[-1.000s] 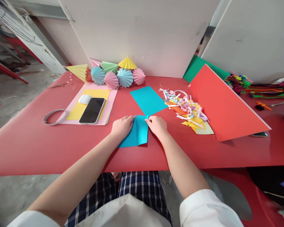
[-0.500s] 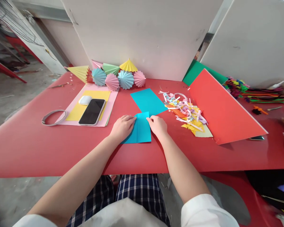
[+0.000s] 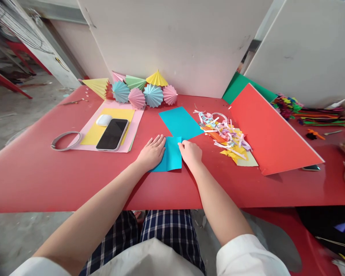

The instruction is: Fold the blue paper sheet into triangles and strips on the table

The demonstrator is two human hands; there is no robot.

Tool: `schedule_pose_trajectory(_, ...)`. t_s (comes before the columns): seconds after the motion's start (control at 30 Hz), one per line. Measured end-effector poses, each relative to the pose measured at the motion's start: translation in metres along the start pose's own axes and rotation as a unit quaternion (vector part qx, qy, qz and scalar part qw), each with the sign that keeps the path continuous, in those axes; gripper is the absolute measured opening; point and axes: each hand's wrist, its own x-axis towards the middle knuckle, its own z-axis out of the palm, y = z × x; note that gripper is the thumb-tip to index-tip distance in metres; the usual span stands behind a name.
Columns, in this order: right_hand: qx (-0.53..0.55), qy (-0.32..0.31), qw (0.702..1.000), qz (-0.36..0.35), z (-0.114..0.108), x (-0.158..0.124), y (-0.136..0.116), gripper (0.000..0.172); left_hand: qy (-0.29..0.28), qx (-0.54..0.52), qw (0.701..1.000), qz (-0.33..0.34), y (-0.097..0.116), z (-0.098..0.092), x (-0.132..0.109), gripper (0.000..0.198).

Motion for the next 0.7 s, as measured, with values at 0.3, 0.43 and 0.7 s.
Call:
schedule_pose_trajectory(0.3, -0.007, 0.002, 1.0, 0.004, 0.0002, -0.002, -0.0017, 0.036, -0.001, 0.0, 1.0, -0.003, 0.0008, -0.0001, 0.0002, 0.049)
schedule_pose_trajectory(0.43, -0.005, 0.004, 1.0, 0.004, 0.0004, -0.0025, -0.0019, 0.037, -0.001, 0.001, 1.0, -0.004, 0.0006, 0.0002, 0.0006, 0.049)
schedule_pose_trajectory(0.7, 0.004, 0.004, 1.0, 0.005, -0.0006, -0.0035, -0.0017, 0.037, 0.001, 0.002, 1.0, -0.004, 0.0008, 0.0011, 0.0002, 0.049)
